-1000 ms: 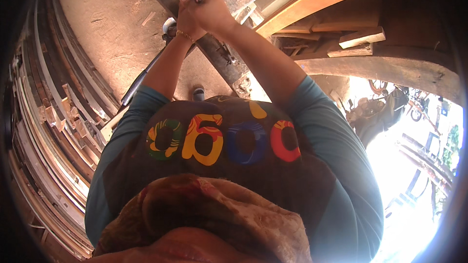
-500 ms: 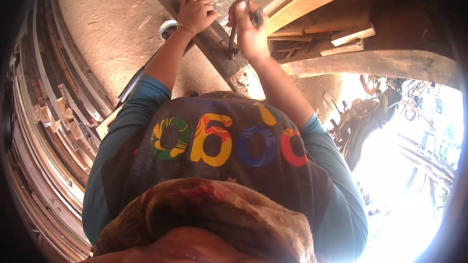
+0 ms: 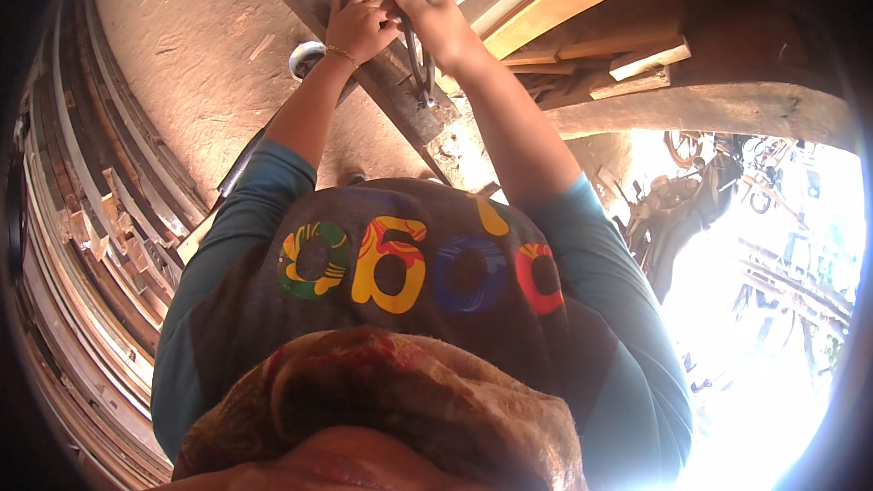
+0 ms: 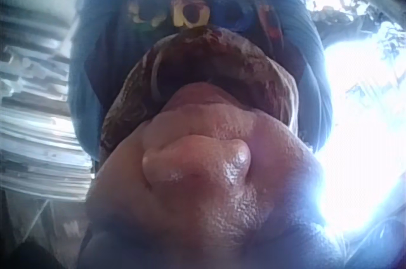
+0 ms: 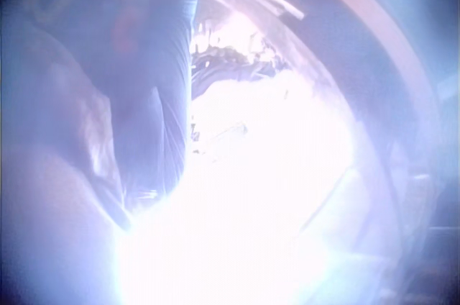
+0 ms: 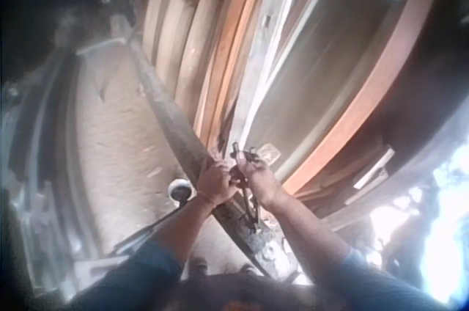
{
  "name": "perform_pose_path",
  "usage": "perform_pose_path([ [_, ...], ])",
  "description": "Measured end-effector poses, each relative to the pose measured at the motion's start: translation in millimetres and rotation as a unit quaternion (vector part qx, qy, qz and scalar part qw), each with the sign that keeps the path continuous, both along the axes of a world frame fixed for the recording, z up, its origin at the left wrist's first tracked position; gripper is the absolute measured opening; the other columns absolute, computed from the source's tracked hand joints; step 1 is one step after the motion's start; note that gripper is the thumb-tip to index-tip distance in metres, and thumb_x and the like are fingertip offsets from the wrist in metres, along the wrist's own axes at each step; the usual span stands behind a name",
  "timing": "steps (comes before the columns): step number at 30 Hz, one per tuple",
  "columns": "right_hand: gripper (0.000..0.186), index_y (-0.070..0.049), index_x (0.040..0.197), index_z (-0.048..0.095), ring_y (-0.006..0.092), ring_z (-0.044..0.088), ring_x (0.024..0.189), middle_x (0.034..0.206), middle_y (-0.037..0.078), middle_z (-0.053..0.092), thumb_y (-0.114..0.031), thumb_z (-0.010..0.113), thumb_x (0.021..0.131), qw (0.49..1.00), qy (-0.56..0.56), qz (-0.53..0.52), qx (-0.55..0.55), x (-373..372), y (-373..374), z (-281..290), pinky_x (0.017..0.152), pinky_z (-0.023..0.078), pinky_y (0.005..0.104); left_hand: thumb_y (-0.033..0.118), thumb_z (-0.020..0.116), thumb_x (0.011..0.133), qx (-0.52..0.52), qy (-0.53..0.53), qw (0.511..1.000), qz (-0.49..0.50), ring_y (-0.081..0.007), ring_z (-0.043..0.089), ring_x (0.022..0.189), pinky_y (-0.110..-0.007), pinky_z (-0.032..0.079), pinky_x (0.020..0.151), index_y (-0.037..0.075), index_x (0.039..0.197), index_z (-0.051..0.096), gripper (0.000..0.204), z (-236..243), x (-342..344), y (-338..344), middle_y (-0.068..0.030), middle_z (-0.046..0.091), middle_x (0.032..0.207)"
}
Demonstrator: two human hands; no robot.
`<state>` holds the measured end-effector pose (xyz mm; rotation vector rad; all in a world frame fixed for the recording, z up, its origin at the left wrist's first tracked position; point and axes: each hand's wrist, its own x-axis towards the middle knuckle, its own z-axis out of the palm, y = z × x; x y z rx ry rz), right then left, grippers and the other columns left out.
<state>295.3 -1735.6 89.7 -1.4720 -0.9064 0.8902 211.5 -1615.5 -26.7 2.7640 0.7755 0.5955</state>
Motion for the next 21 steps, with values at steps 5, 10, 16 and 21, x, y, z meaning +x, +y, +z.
perform_pose_path([
  [5, 0.041, -0.003, 0.088, 0.059, 0.013, 0.052, 0.069, 0.073, 0.003, 0.054, -0.042, 0.05, 0.095, 0.981, -0.083, -0.133, 0.116, -25, -38, -4, 0.067, 0.046, 0.0286, 0.037, 0.059, 0.075, 0.022, -0.016, 1.0, 0.016, -0.019, 0.053, 0.11, -0.059, 0.024, 0.102, 0.017, 0.079, 0.071, 0.024, -9, 3, 2, 0.0031, 0.067, 0.095],
  [10, 0.031, -0.006, 0.073, 0.053, 0.0096, 0.043, 0.055, 0.062, 0.0, 0.05, -0.029, 0.056, 0.094, 0.994, -0.059, -0.094, 0.005, -22, 6, -4, 0.052, 0.037, 0.0265, 0.04, 0.055, 0.079, 0.033, -0.044, 0.998, 0.008, -0.0162, 0.053, 0.109, -0.059, 0.023, 0.105, 0.02, 0.084, 0.073, 0.027, -10, 2, -4, 0.0028, 0.068, 0.096],
  [16, 0.03, 0.003, 0.09, 0.063, 0.0281, 0.064, 0.068, 0.077, 0.019, 0.064, -0.026, 0.053, 0.091, 0.735, -0.676, 0.046, -0.011, 48, 72, -120, 0.063, 0.05, 0.0406, 0.036, 0.062, 0.076, -0.034, -0.116, 0.993, -0.007, -0.0329, 0.051, 0.107, -0.045, 0.039, 0.091, 0.012, 0.109, 0.06, 0.041, -2, 17, -17, -0.0147, 0.058, 0.11],
  [21, 0.044, 0.0, 0.101, 0.06, 0.0211, 0.061, 0.061, 0.072, 0.009, 0.061, -0.041, 0.048, 0.095, 0.999, 0.05, -0.018, -0.009, 26, 29, -26, 0.059, 0.051, 0.0345, 0.041, 0.055, 0.08, 0.041, 0.01, 0.999, 0.016, -0.0173, 0.052, 0.112, -0.055, 0.023, 0.105, 0.019, 0.085, 0.072, 0.028, -6, 5, -2, 0.0043, 0.066, 0.1],
])
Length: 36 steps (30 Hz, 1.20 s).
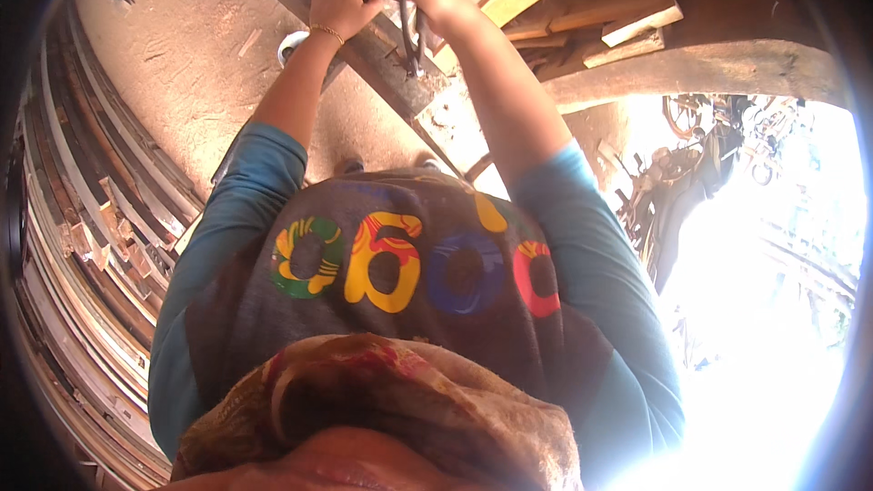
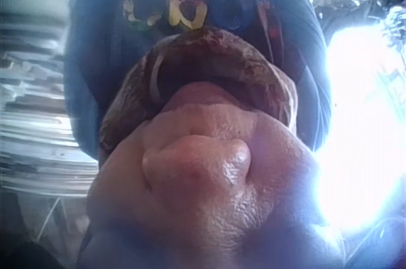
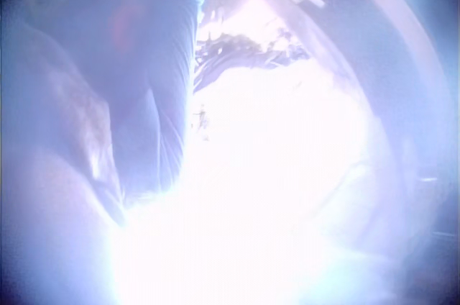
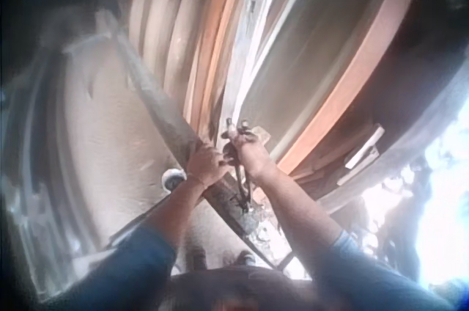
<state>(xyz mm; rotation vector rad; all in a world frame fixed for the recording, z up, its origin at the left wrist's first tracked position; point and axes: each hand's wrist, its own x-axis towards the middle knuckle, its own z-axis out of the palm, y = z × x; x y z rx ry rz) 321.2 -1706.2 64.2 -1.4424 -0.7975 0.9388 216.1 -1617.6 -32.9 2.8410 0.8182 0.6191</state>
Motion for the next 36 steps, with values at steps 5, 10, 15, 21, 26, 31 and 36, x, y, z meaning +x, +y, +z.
perform_pose_path([
  [5, 0.059, 0.0, 0.099, 0.062, 0.0196, 0.061, 0.081, 0.081, 0.007, 0.063, -0.056, 0.045, 0.092, 0.982, -0.047, -0.02, 0.18, -34, -110, 18, 0.081, 0.047, 0.0371, 0.039, 0.055, 0.08, -0.012, -0.018, 1.0, 0.011, -0.0171, 0.052, 0.11, -0.054, 0.023, 0.106, 0.017, 0.082, 0.072, 0.028, -3, -2, 1, 0.003, 0.066, 0.096],
  [10, 0.068, -0.001, 0.091, 0.061, 0.0195, 0.052, 0.071, 0.068, 0.004, 0.052, -0.067, 0.049, 0.082, 0.975, 0.062, 0.115, 0.179, -4, -112, 17, 0.079, 0.045, 0.0391, 0.039, 0.056, 0.08, -0.023, -0.008, 1.0, 0.009, -0.0165, 0.051, 0.112, -0.054, 0.023, 0.106, 0.017, 0.084, 0.073, 0.028, -5, 0, -1, 0.003, 0.066, 0.097],
  [15, 0.073, -0.002, 0.113, 0.056, 0.0193, 0.056, 0.085, 0.081, 0.005, 0.058, -0.067, 0.048, 0.083, 0.974, 0.078, 0.142, 0.155, -3, -102, 25, 0.086, 0.043, 0.0389, 0.04, 0.058, 0.079, -0.04, 0.003, 0.999, 0.007, -0.0179, 0.05, 0.114, -0.055, 0.023, 0.105, 0.018, 0.085, 0.073, 0.027, 0, -1, -1, 0.0021, 0.066, 0.099],
  [21, 0.074, -0.005, 0.134, 0.042, 0.016, 0.056, 0.101, 0.101, 0.004, 0.063, -0.061, 0.049, 0.087, 0.992, 0.015, -0.058, 0.112, -33, -106, 32, 0.096, 0.038, 0.0366, 0.035, 0.051, 0.081, -0.047, 0.02, 0.999, 0.001, -0.0176, 0.051, 0.112, -0.058, 0.02, 0.108, 0.019, 0.088, 0.074, 0.028, 7, -6, 2, 0.0021, 0.067, 0.104],
  [26, 0.034, -0.009, 0.078, 0.051, 0.011, 0.046, 0.061, 0.063, -0.001, 0.046, -0.038, 0.05, 0.095, 0.979, -0.02, -0.082, 0.184, -32, -78, 16, 0.06, 0.041, 0.0281, 0.034, 0.053, 0.079, -0.023, 0.003, 1.0, -0.001, -0.0171, 0.053, 0.109, -0.06, 0.022, 0.106, 0.017, 0.084, 0.073, 0.027, 5, -3, 1, 0.0013, 0.067, 0.099],
  [31, 0.035, -0.01, 0.068, 0.045, 0.0102, 0.038, 0.051, 0.056, -0.002, 0.04, -0.031, 0.051, 0.095, 0.998, 0.017, -0.051, -0.012, -26, -19, 19, 0.049, 0.035, 0.0286, 0.034, 0.055, 0.079, -0.022, -0.013, 1.0, -0.006, -0.0155, 0.053, 0.108, -0.059, 0.024, 0.105, 0.017, 0.082, 0.073, 0.025, 5, -5, -6, 0.0025, 0.067, 0.096],
  [36, 0.041, -0.009, 0.065, 0.043, 0.0125, 0.036, 0.05, 0.055, 0.0, 0.038, -0.037, 0.052, 0.093, 0.986, 0.017, -0.02, -0.165, -7, 35, 4, 0.048, 0.034, 0.0297, 0.034, 0.06, 0.079, -0.049, -0.025, 0.998, -0.02, -0.0159, 0.053, 0.108, -0.054, 0.025, 0.104, 0.019, 0.087, 0.071, 0.02, 7, -1, -3, 0.0048, 0.066, 0.092],
])
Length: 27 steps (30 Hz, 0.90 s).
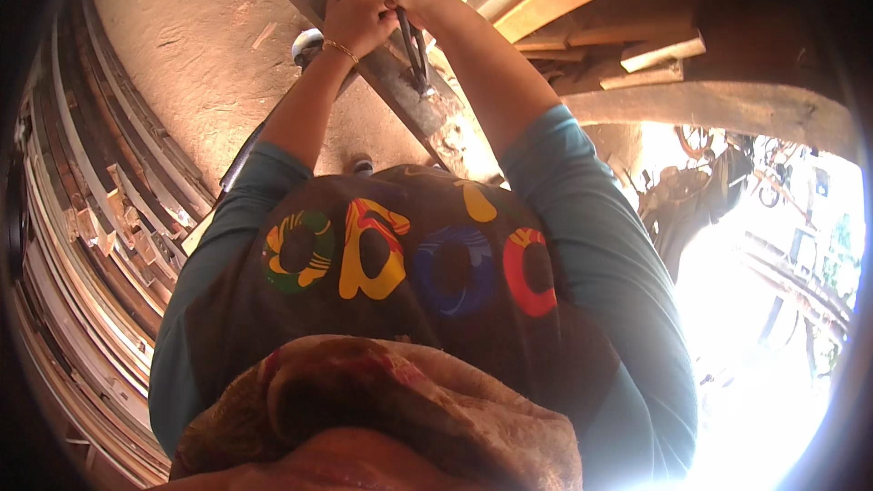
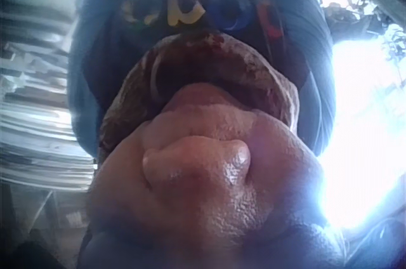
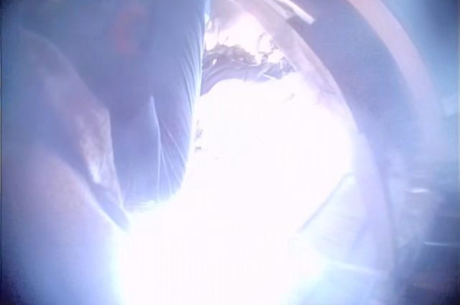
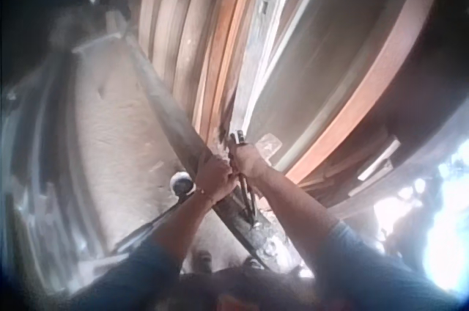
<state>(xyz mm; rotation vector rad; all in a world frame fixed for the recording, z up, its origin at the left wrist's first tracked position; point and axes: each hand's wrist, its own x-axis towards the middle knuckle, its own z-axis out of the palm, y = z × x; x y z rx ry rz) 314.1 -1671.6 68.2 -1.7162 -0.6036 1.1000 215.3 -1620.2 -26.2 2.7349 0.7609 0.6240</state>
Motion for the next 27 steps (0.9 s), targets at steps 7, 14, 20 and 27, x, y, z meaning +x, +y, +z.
perform_pose_path([
  [7, 0.05, 0.0, 0.115, 0.055, 0.0159, 0.056, 0.07, 0.074, 0.006, 0.058, -0.045, 0.044, 0.096, 0.978, -0.058, 0.033, 0.199, -5, -78, 18, 0.068, 0.047, 0.0306, 0.038, 0.055, 0.077, 0.004, 0.015, 1.0, 0.013, -0.0161, 0.053, 0.109, -0.056, 0.02, 0.106, 0.02, 0.083, 0.074, 0.027, -3, -2, 5, 0.0033, 0.068, 0.096],
  [14, 0.068, 0.002, 0.132, 0.045, 0.0184, 0.058, 0.086, 0.086, 0.009, 0.062, -0.052, 0.048, 0.091, 0.904, 0.097, 0.33, 0.253, 7, -99, 28, 0.08, 0.044, 0.0336, 0.037, 0.054, 0.076, -0.029, 0.002, 1.0, -0.007, -0.0157, 0.053, 0.109, -0.056, 0.02, 0.107, 0.019, 0.086, 0.074, 0.028, -2, -1, 5, 0.0027, 0.068, 0.097],
  [20, 0.076, 0.0, 0.143, 0.029, 0.0192, 0.056, 0.1, 0.107, 0.012, 0.06, -0.051, 0.05, 0.09, 0.933, -0.005, 0.177, 0.315, -9, -127, 33, 0.084, 0.041, 0.0305, 0.036, 0.057, 0.078, -0.005, 0.031, 0.999, 0.015, -0.0185, 0.052, 0.111, -0.055, 0.02, 0.107, 0.017, 0.085, 0.073, 0.026, -1, -4, 4, 0.0027, 0.067, 0.101],
  [27, 0.077, -0.001, 0.146, 0.019, 0.0218, 0.058, 0.099, 0.104, 0.011, 0.059, -0.045, 0.051, 0.092, 0.931, -0.09, 0.065, 0.347, -32, -148, 43, 0.092, 0.044, 0.0373, 0.039, 0.057, 0.08, 0.006, 0.027, 1.0, 0.01, -0.0194, 0.051, 0.114, -0.056, 0.019, 0.107, 0.016, 0.083, 0.074, 0.029, -4, -3, 6, 0.0022, 0.068, 0.1],
])
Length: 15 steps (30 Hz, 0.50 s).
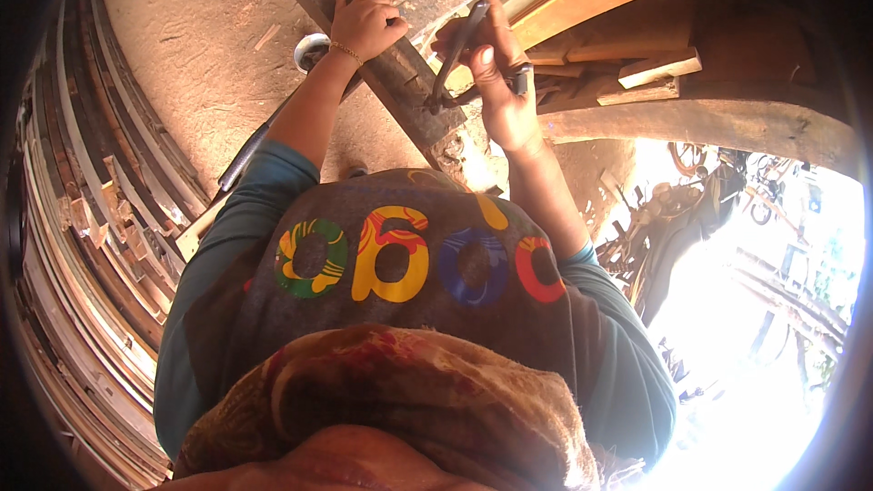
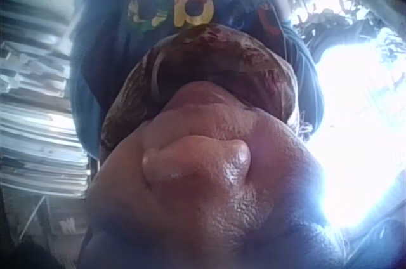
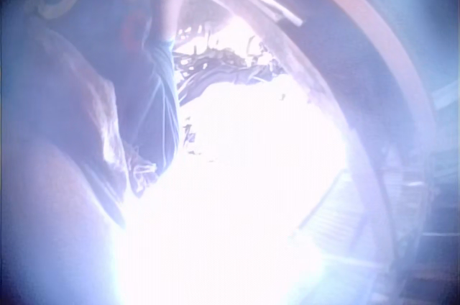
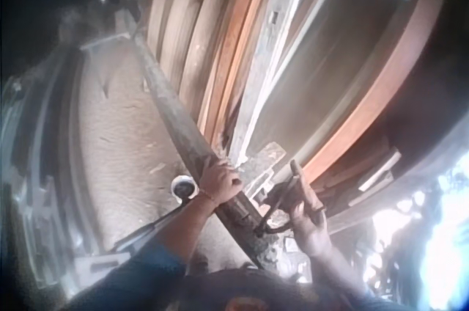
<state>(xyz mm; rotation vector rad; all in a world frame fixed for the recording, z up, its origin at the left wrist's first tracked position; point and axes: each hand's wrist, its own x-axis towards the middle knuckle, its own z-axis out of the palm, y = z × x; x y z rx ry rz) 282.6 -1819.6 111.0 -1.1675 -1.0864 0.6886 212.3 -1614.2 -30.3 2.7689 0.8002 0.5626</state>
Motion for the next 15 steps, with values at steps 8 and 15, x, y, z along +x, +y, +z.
perform_pose_path([
  [8, 0.076, -0.008, 0.147, 0.016, 0.022, 0.056, 0.1, 0.104, 0.011, 0.058, -0.047, 0.05, 0.092, 0.996, 0.061, -0.039, 0.058, 9, -1, -15, 0.093, 0.044, 0.0409, 0.039, 0.057, 0.08, -0.009, 0.004, 1.0, 0.002, -0.0193, 0.051, 0.114, -0.056, 0.02, 0.106, 0.015, 0.083, 0.073, 0.029, 3, 0, 1, 0.0022, 0.068, 0.099],
  [15, 0.035, -0.002, 0.094, 0.056, 0.0145, 0.054, 0.069, 0.074, 0.005, 0.056, -0.035, 0.044, 0.097, 0.995, 0.039, -0.058, 0.068, 16, 11, -35, 0.067, 0.044, 0.0291, 0.038, 0.058, 0.078, -0.004, 0.001, 1.0, -0.001, -0.0195, 0.052, 0.112, -0.056, 0.022, 0.104, 0.016, 0.08, 0.073, 0.027, 2, 0, -2, 0.002, 0.067, 0.096],
])
